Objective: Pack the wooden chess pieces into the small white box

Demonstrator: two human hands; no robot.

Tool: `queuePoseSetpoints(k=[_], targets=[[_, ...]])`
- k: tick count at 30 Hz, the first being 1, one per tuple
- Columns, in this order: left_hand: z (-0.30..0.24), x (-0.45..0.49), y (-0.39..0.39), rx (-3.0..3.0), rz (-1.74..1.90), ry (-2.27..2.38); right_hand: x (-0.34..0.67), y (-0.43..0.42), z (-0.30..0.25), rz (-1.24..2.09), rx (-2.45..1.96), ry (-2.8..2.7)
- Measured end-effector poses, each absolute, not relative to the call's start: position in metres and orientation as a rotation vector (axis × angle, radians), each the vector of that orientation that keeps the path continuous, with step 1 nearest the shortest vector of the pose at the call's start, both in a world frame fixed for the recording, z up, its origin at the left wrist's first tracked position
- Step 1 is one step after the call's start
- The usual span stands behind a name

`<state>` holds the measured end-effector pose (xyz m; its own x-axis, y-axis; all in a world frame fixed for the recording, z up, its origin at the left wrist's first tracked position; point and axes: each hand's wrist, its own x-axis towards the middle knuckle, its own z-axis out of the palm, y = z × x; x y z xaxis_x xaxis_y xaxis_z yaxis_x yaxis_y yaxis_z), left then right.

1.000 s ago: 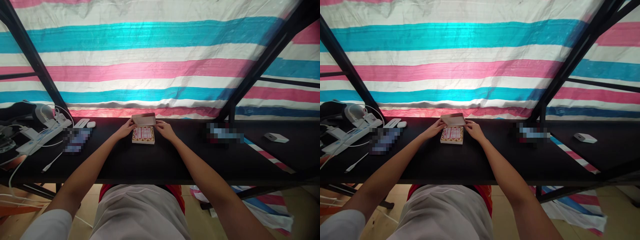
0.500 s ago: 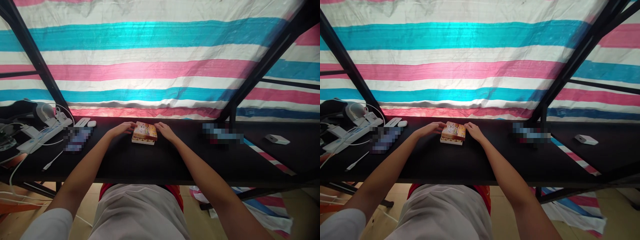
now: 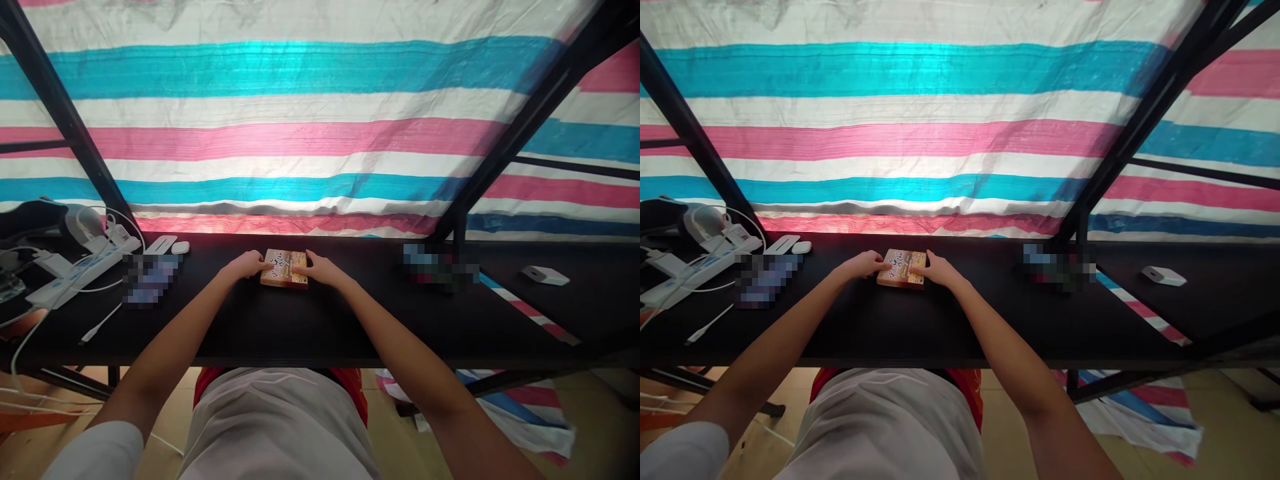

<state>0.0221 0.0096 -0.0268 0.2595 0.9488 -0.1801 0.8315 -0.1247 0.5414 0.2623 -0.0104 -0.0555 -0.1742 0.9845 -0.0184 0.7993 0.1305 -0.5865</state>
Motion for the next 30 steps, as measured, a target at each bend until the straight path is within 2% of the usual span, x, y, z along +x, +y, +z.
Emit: queuePoseSetpoints(k=[5,11,17,21,30], targets=[[-0.026,0.029,-0.001,2.082,0.424,1.493,0.263,-0.011,-0.053,0.693,-1.725,-1.986],[-0.031,0.032,0.004,1.565,0.763,1.150,0.266,-0.004,-0.056,0.702,-1.641,-1.774],[-0.010,0.032,0.001,1.422,1.222,0.836,0.267,-0.011,-0.051,1.151,-1.134,-1.685],[-0.003,0.027,-0.002,1.515,1.156,0.766,0.264,-0.014,-0.052,1.311,-0.936,-1.737],[-0.019,0.028,0.003,1.475,1.074,0.921,0.269,-0.005,-0.058,1.193,-0.986,-1.794]])
